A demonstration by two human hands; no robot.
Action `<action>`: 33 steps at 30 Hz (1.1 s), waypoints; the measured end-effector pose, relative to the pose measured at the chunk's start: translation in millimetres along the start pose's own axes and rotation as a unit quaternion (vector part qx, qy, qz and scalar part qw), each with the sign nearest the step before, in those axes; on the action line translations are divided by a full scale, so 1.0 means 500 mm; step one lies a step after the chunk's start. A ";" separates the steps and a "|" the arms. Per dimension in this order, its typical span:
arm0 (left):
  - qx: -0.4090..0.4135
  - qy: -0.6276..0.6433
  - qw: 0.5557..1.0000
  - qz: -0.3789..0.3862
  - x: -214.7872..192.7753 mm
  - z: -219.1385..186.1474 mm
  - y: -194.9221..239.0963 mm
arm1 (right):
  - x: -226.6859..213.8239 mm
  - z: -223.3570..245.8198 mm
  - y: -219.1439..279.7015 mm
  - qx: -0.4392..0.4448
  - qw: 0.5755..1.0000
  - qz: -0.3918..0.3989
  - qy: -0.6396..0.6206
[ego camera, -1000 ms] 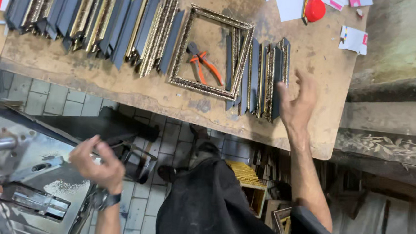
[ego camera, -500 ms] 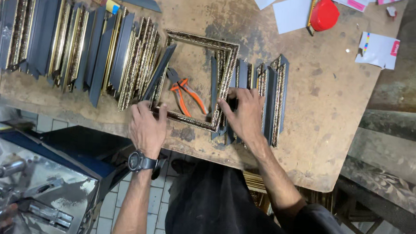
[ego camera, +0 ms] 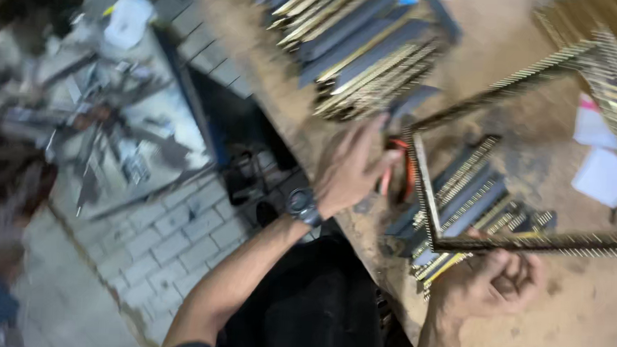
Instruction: The person assembles gold picture frames by placing four cut frame pieces into a corner-joining machine, operating the machine to join the corners, and stacking the completed frames on a workbench. The person also uses pliers to trim a frame piece and adjusts the machine between assemblies.
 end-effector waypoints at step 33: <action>-0.141 -0.285 0.931 -0.178 -0.554 0.475 0.877 | 0.958 -0.079 0.474 0.242 0.723 0.639 0.100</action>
Point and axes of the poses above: each hand's wrist, its own y-axis away from the middle knuckle, its own x-axis out of the palm, z = x × y, the point moved 7 cm from there along -y, towards the middle knuckle, and after that the axes turned 13 degrees about z, right-handed, at the moved point
